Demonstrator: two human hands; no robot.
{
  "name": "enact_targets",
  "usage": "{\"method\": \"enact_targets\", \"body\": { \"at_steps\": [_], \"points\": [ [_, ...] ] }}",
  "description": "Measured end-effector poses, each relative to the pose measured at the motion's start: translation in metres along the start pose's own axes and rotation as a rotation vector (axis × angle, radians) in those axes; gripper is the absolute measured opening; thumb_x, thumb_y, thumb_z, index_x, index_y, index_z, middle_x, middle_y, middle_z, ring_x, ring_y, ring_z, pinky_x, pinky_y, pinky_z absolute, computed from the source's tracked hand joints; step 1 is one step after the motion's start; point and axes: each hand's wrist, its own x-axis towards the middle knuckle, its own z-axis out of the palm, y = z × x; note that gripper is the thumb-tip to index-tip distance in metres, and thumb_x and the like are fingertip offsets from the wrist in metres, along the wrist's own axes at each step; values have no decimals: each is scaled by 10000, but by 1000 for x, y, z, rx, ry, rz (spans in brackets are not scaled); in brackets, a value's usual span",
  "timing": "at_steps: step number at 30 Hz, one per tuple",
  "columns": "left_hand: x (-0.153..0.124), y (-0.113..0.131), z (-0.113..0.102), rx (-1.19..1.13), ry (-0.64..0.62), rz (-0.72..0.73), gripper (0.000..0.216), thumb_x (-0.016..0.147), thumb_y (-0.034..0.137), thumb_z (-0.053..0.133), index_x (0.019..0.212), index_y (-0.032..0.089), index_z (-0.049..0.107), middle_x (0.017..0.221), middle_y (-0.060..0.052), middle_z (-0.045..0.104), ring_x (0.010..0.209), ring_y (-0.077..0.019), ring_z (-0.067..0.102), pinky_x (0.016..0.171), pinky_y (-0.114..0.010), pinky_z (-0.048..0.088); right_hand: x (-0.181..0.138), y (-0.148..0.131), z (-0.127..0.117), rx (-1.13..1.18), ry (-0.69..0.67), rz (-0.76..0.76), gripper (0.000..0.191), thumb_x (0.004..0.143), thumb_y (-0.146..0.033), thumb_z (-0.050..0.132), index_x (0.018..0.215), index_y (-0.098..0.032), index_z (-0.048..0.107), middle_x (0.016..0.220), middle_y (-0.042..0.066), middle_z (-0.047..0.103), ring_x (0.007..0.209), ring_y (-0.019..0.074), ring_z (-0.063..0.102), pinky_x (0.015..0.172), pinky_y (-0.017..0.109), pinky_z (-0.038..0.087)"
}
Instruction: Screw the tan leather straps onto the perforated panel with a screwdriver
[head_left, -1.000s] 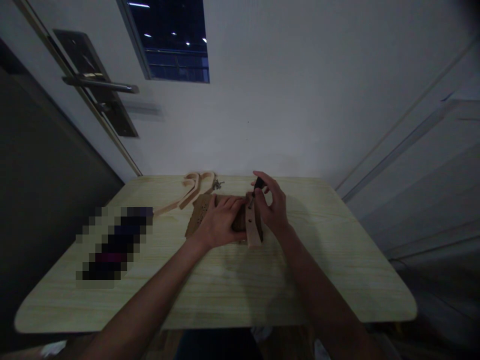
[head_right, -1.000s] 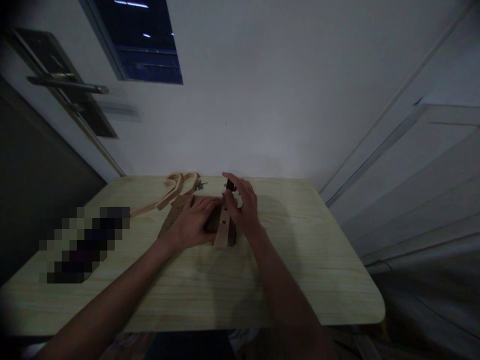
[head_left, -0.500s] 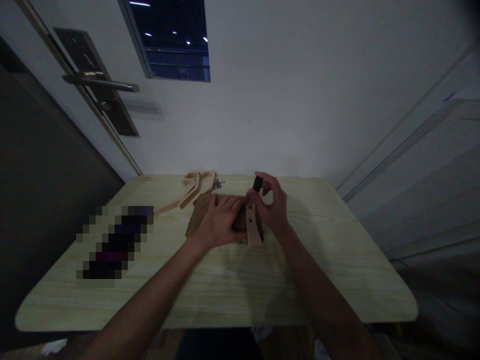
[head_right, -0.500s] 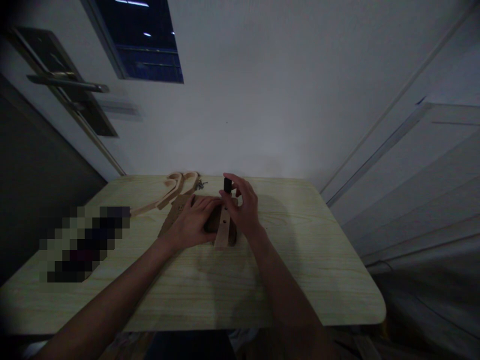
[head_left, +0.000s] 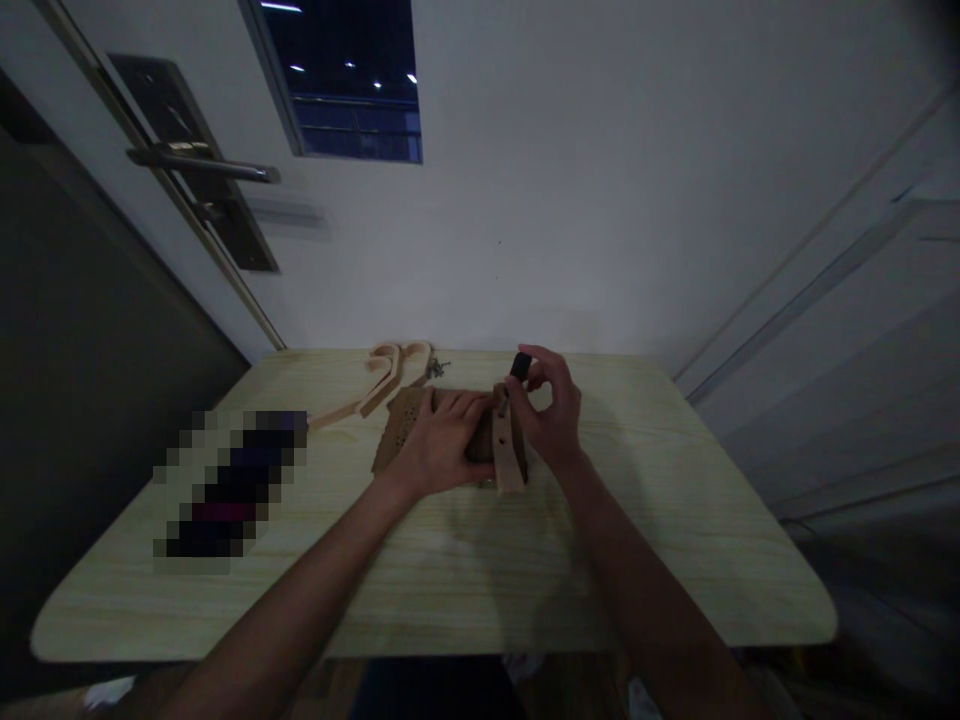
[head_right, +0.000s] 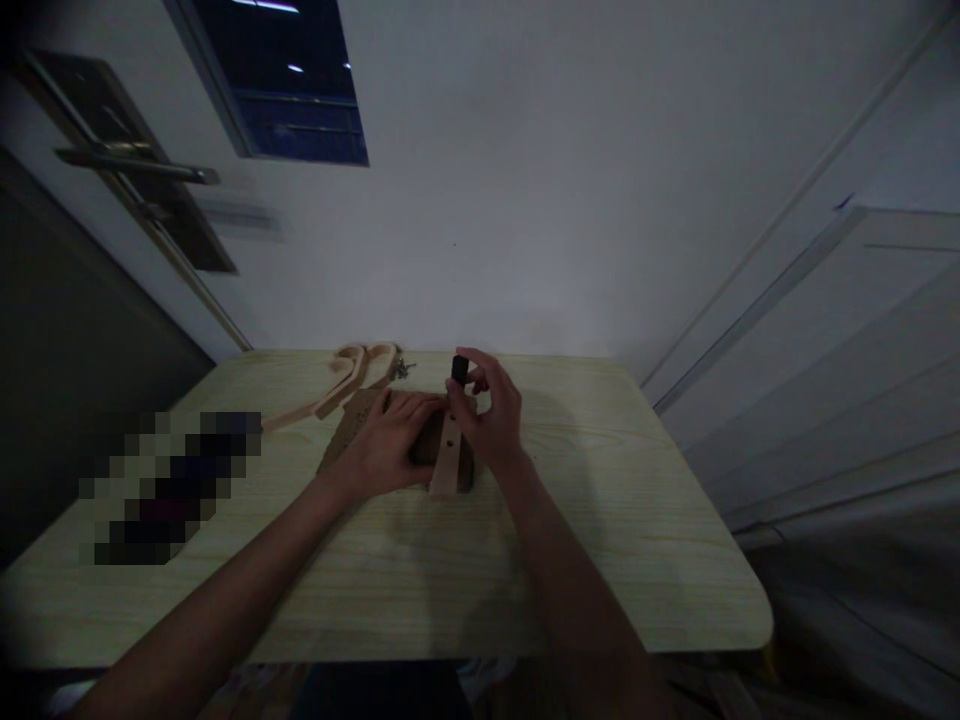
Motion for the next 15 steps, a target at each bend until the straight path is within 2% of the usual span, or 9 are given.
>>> {"method": "enact_targets", "body": {
  "at_steps": [5,11,15],
  "points": [
    [0,0,0,-13,-6,-3,768,716,540,710,1354,217,428,1413,-133,520,1306,-363,442,1116,-669,162,0,2,0,-41,13,-36,317,868,-270,620,1182,-274,577,825,-14,605,618,119,496,600,285,489],
    [0,0,0,-13,-4,-7,768,716,532,710,1360,223,428,1405,-130,526,1305,-364,445,1128,-656,153,0,1,-2,10,-108,-39,354,914,-274,528,1268,-269,537,1036,49,668,856,176,604,747,356,514],
    [0,0,0,-17,-10,-11,768,714,533,712,1357,221,432,1410,-132,522,1309,-371,439,1122,-666,153,-1,2,-3,67,-143,-7,362,952,-281,450,1308,-263,512,1012,53,696,889,187,640,797,383,510]
  ]
}}
